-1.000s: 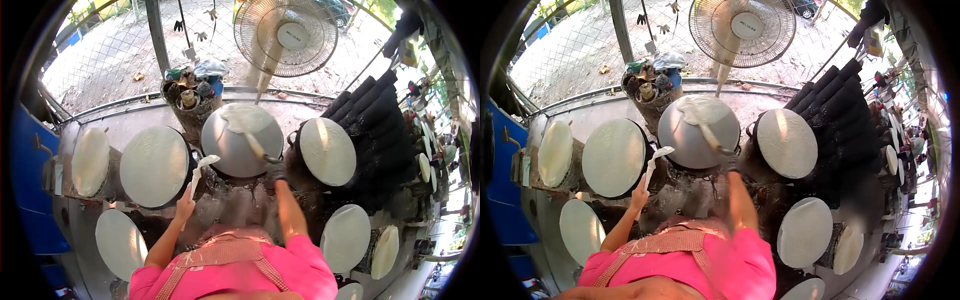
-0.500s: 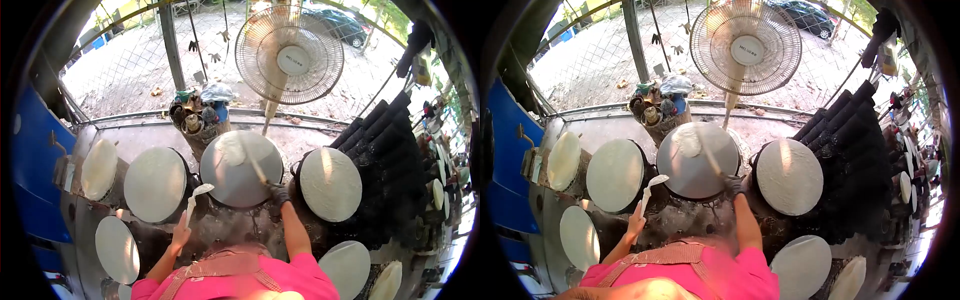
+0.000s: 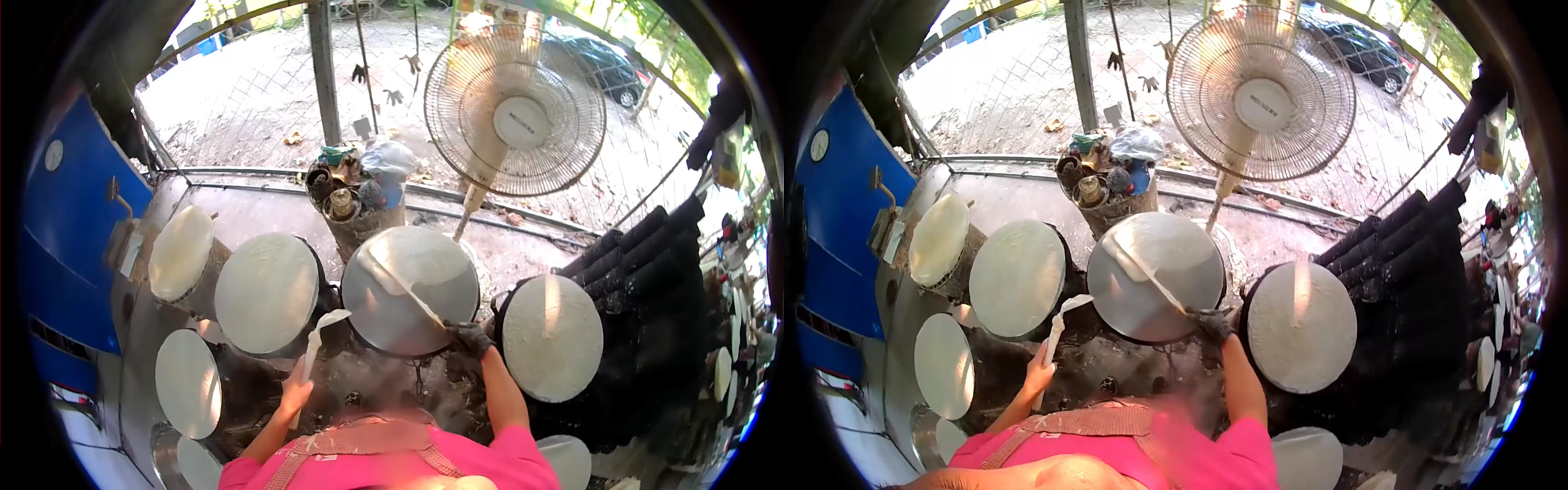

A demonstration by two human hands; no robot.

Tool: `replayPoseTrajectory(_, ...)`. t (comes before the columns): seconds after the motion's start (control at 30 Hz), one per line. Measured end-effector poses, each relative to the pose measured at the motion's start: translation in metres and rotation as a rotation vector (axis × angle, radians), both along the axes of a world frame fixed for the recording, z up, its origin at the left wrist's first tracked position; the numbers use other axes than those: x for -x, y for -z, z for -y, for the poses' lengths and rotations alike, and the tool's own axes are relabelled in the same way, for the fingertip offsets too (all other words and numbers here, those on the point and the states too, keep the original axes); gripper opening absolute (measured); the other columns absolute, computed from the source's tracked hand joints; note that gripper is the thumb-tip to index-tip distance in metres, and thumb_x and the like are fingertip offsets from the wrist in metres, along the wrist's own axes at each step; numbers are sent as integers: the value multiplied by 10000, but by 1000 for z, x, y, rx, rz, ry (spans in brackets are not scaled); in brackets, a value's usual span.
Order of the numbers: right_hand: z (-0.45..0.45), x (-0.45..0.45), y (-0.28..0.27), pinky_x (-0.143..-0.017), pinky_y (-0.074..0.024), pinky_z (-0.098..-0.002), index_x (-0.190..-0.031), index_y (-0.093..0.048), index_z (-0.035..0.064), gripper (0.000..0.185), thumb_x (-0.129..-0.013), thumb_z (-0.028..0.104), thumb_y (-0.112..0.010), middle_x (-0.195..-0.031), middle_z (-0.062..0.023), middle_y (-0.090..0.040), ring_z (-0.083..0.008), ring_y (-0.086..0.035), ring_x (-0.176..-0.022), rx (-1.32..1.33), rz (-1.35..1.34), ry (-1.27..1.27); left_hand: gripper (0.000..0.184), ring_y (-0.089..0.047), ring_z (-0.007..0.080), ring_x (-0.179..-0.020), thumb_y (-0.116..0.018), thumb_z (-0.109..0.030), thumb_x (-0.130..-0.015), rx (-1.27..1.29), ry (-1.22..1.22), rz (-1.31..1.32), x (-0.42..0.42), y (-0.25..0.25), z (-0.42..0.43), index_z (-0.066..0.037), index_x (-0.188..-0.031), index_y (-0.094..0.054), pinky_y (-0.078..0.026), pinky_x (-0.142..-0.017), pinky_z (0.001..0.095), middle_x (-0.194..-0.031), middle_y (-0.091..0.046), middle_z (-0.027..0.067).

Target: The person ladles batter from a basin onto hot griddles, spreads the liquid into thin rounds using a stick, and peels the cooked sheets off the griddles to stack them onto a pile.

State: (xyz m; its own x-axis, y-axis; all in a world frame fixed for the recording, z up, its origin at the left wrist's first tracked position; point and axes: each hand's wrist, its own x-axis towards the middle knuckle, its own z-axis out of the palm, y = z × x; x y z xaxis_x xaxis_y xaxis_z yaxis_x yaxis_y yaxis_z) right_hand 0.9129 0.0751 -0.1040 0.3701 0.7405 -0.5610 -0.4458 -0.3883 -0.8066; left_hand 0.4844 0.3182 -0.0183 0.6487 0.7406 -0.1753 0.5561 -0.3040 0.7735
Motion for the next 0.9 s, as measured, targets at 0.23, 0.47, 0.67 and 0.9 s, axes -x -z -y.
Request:
replayPoseTrajectory(0.23,-60,-28,-67,-507,-401,-200,-958,-633,81,223,-743,141,-628,-736,41,-592,-53,-494,-600,154,97,144,639,-425,114,-401,-466,5,-697,525,-283,49,28,-27,38,-176,-1288,-308,-364,-353,252,-612,-476,27)
replayPoseTrajectory(0.47,-25,-40,-21,-613,-472,-268,-1196,-407,28,467,-779,222,-489,-971,-98,-585,-178,-586,-778,117,592,-421,642,-370,91,-366,-436,59,-721,585,-471,-21,41,-41,61,-208,-1289,-302,-315,-318,244,-566,-433,16)
replayPoseTrajectory(0.67,-78,-25,-81,-416,-361,-204,-958,-625,71,204,-761,90,-576,-660,36,-576,-47,-420,-474,111,440,-232,631,-342,70,-361,-409,49,-721,678,-567,109,69,-20,69,-199,-1288,-289,-296,-310,220,-564,-402,3)
replayPoseTrajectory(0.9,-39,-53,-20,-514,-396,-214,-1009,-573,119,227,-795,186,-541,-803,9,-564,-68,-504,-634,40,207,-303,637,-305,67,-361,-330,55,-736,704,-662,128,73,-35,79,-207,-1309,-235,-260,-299,218,-574,-374,7)
